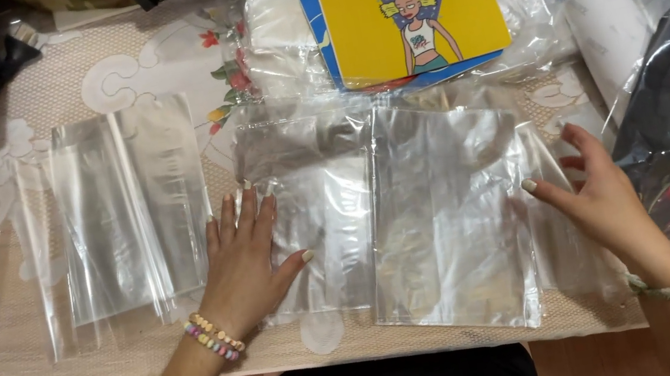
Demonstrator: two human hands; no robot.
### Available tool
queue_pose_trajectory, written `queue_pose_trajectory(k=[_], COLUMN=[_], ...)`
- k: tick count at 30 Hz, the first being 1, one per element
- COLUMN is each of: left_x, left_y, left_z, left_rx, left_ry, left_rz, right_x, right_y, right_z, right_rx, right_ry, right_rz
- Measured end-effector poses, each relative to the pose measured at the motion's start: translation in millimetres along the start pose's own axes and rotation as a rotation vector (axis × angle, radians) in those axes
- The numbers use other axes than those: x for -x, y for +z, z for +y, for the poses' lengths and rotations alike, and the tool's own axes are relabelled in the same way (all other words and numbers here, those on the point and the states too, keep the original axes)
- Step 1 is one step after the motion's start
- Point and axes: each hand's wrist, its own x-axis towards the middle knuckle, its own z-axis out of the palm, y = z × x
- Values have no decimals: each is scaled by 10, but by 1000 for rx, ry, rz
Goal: The person places a white t-shirt into a clear plastic bag and seals it. They then handle several other clear plastic bags, smoothing them out and stacking them on the table.
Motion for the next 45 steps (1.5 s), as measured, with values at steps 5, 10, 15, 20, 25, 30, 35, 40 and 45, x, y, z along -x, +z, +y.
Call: queue_pose_trajectory(k=[5,10,15,20,25,30,35,40,45], left_x=[-50,-171,-426,-471,-279,-193,-208,-289,-280], left_y=[-333,-735,-637,-332,-187,-306,-338,-735,-478], left_z=[386,397,148,-55,-210,-177,-119,150,-69], left_rx=[382,1218,1378,1048,680,981,1107,1341,1265], left_ry=[-155,-504,-535,-430,-234,-285,-421,-626,-518], left_rz=[39,88,77,92,272,329,262,156,126], right_x=[-61,-111,-135,-145,-42,-448,-770,-696,-684], right_y=[29,284,452,502,536,766,873,436,319], right_z=[8,292,278,310,228,572,495,-63,-160], right_rx=[-557,-727,-775,-846,-893,-1033,-1189,-1002,-798], right_ry=[87,9,-78,55,156,-220,260,-68,-87], right_rz=[-86,0,40,-85,-307,-576,-592,-777,-679])
